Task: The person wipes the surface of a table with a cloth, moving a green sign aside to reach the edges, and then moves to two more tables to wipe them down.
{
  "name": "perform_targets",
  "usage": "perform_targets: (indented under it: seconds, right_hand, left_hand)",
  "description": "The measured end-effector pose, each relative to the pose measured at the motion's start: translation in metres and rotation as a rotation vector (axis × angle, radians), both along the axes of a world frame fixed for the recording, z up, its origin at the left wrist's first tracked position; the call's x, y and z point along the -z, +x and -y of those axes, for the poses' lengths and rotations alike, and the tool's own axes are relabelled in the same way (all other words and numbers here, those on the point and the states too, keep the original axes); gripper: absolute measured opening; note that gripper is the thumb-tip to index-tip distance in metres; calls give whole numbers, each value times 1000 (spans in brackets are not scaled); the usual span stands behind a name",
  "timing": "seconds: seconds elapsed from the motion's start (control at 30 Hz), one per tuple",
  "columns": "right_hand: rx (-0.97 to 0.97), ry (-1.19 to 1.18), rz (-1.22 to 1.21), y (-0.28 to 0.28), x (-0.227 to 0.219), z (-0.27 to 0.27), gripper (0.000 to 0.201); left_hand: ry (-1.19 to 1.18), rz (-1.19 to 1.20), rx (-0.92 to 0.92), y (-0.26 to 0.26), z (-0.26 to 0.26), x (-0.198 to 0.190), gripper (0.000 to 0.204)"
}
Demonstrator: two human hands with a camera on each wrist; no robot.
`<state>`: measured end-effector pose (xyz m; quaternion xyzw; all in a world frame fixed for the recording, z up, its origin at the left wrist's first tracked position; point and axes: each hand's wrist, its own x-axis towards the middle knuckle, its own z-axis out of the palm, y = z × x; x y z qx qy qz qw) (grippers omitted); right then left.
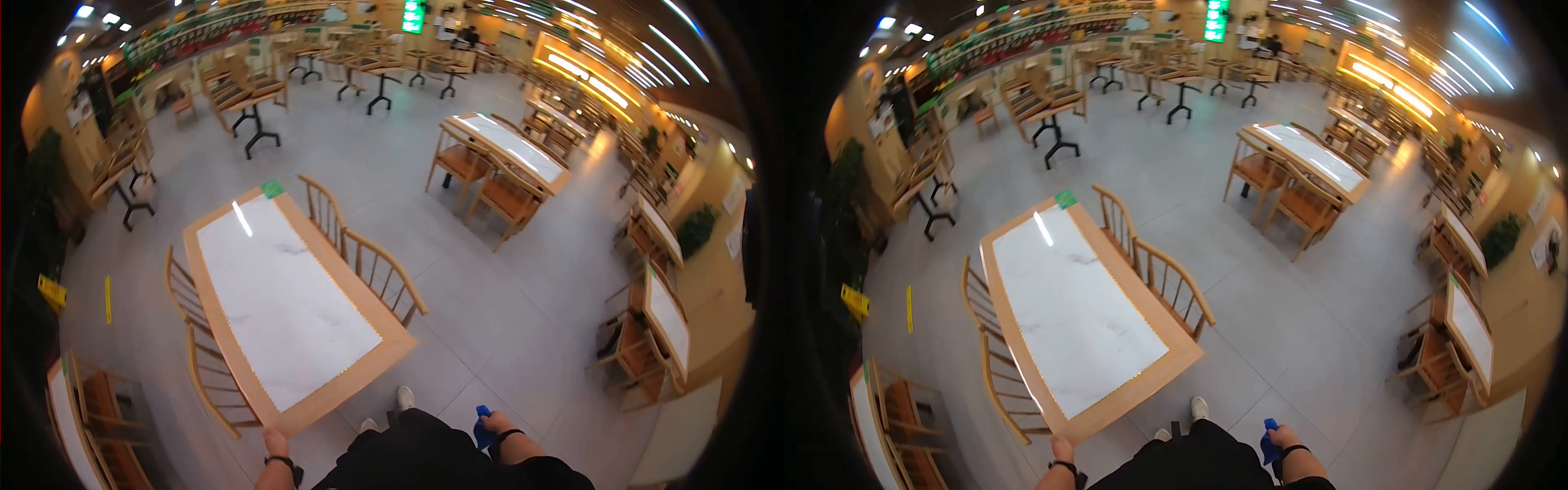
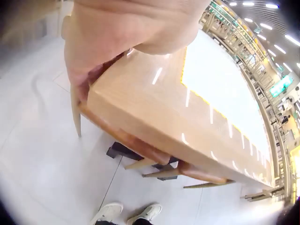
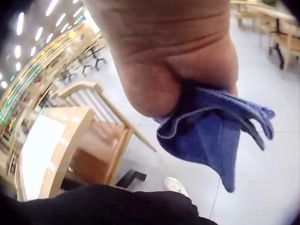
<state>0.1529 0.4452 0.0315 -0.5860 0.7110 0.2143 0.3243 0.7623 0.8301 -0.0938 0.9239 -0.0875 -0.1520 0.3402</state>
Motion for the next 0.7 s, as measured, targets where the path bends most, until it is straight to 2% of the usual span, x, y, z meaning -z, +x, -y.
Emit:
perform_targets:
  seconds: [0.03, 0.1, 0.13, 0.17, 0.27, 0.37, 0.43, 0.47, 0.5, 0.57, 0.6, 0.63, 0.67, 0.7]
  right_hand:
    - [59, 33, -23, -14, 2, -7, 59]
    - [164, 11, -14, -40, 13, -22, 61]
    - [210, 5, -13, -47, 17, -29, 62]
    - [276, 26, 6, -49, 13, -33, 63]
    - [305, 74, 66, -66, 31, -34, 64]
    - [309, 88, 108, -66, 32, -10, 66]
    - [300, 73, 152, -75, 35, 14, 66]
    - [297, 61, 183, -83, 44, 31, 67]
    - [289, 51, 213, -92, 54, 50, 67]
    - [254, -24, 159, -104, 66, 92, 68]
    - [246, -41, 187, -114, 74, 110, 68]
    - [243, -62, 218, -125, 83, 131, 67]
    - [242, -87, 253, -133, 86, 150, 67]
    - [212, -89, 259, -138, 82, 169, 66]
  left_hand:
    - [105, 28, -48, -29, -1, -15, 54]
    - [-119, 41, -167, -71, -3, -26, 38]
    - [312, 19, 187, -78, -18, -12, 36]
    - [652, 97, 578, -91, -28, -10, 33]
    - [726, -214, 773, -107, -15, -8, 32]
    - [815, -309, 993, -120, 3, -4, 30]
    - [858, -265, 1185, -126, 17, 3, 29]
    - [771, -125, 1288, -128, 30, 3, 28]
    - [786, -37, 1101, -137, 55, 4, 27]
    - [620, -48, 1338, -120, 114, -50, 14]
    - [528, -313, 1008, -131, 147, -56, 16]
    - [291, -554, 568, -141, 180, -62, 18]
    - [66, -638, 177, -152, 214, -71, 21]
    - [20, -659, 117, -168, 257, -107, 23]
